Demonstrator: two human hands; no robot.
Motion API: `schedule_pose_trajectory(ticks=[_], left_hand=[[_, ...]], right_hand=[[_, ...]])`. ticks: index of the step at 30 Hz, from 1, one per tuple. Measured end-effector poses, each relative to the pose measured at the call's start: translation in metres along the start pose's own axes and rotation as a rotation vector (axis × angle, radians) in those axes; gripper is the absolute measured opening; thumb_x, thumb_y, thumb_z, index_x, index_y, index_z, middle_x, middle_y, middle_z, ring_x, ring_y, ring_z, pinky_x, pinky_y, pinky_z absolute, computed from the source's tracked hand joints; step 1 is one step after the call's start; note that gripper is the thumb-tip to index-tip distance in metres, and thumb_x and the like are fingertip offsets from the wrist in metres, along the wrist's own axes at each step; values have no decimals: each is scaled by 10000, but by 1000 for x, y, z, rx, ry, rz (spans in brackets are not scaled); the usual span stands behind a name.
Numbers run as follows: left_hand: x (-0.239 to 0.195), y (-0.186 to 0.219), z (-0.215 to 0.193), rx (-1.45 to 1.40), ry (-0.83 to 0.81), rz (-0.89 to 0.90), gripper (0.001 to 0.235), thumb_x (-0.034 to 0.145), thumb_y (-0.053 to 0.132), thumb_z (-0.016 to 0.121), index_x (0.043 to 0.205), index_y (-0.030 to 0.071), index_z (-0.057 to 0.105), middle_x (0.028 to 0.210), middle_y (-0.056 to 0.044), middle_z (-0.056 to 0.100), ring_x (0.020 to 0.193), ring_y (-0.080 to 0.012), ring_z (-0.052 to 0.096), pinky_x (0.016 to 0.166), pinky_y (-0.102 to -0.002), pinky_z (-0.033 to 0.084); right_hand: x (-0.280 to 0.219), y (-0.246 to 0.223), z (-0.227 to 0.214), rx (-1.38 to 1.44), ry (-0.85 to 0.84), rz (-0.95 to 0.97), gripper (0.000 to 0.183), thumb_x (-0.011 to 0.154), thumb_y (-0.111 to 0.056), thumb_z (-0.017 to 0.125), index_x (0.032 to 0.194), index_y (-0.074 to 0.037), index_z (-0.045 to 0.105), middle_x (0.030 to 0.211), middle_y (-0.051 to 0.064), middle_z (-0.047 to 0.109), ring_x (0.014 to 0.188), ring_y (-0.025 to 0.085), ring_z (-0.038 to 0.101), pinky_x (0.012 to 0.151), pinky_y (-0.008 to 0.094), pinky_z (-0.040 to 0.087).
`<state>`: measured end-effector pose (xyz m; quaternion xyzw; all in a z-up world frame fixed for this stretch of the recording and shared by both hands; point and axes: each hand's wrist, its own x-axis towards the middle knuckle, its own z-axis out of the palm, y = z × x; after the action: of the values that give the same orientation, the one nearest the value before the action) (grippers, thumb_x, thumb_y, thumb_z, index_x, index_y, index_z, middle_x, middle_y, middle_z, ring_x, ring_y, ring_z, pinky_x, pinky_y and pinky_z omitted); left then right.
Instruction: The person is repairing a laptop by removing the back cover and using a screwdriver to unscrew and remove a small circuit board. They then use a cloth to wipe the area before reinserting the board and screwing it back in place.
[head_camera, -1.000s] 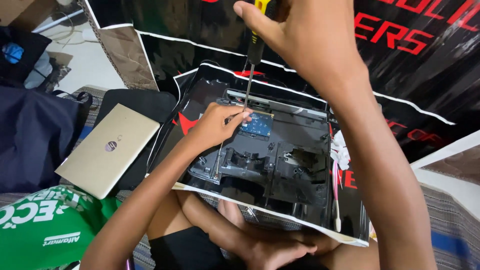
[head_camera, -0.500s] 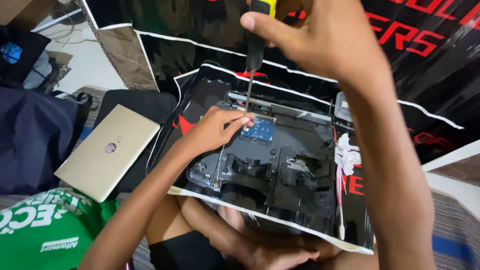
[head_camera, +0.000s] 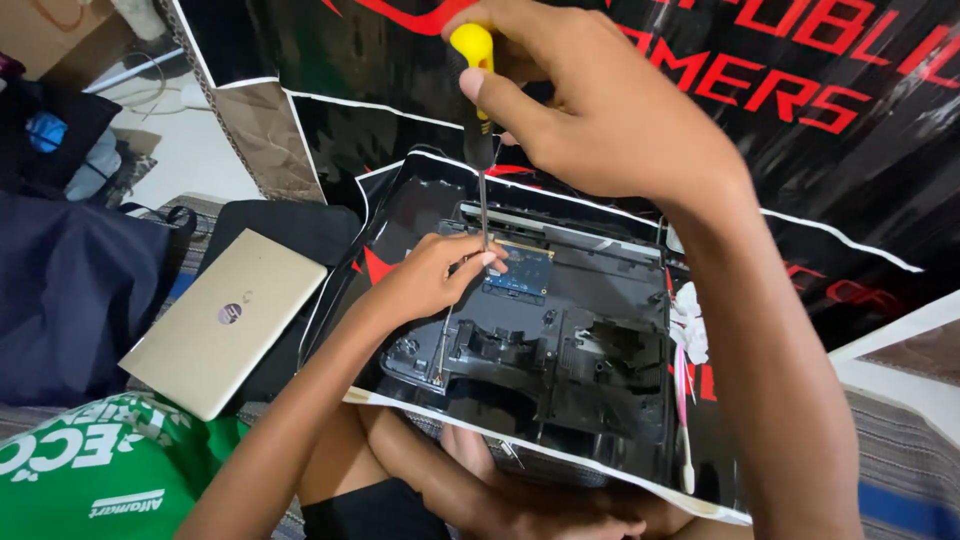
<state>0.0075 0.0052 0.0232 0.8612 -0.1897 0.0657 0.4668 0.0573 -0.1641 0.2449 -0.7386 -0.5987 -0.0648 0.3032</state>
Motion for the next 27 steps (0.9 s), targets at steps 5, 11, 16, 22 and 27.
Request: schedule_pose_trajectory(ticks=[5,11,16,22,27], left_hand=[[-1,1,3,-1,18,-7,341,1060,237,462,1149,76,748,1105,-35,805,1091,-224,747,973,-362,510],[1,7,0,10,-2,-4,328,1059,203,459,1092,26,734,1203,-29,783,1184,-223,690,1002,-400,502],[2,0,5,49,17,53,319,1069,186,437,1076,33,717,1092,-50,797,1123,-248,679,980,-410,495],[-1,-1,6,36,12,67,293,1072,157,416,1035,31,678,1076,-102,755,1016,-250,724,918,-363,529],[-2,1,5,56,-6,42,282,1070,144,414,1072,44,677,1102,-94,751,1044,-244,711,906,-366,524]], right_hand=[[-7,16,13,-83,121,-6,150,1109,-89,644,1115,53,598,897,132,718,786,231,745,699,331,586],[-10,27,34,-377,451,-8,266,1049,-112,812,982,-15,574,627,62,565,540,227,538,555,387,346],[-11,34,34,-313,387,63,219,1092,-196,666,1142,-20,546,951,130,515,807,273,457,694,429,379],[-17,30,7,285,70,-34,282,1149,-56,391,1419,13,439,1254,186,630,1061,210,680,962,317,522],[-23,36,13,79,177,-3,104,1166,-67,579,1131,30,574,931,97,613,842,173,610,743,300,512]])
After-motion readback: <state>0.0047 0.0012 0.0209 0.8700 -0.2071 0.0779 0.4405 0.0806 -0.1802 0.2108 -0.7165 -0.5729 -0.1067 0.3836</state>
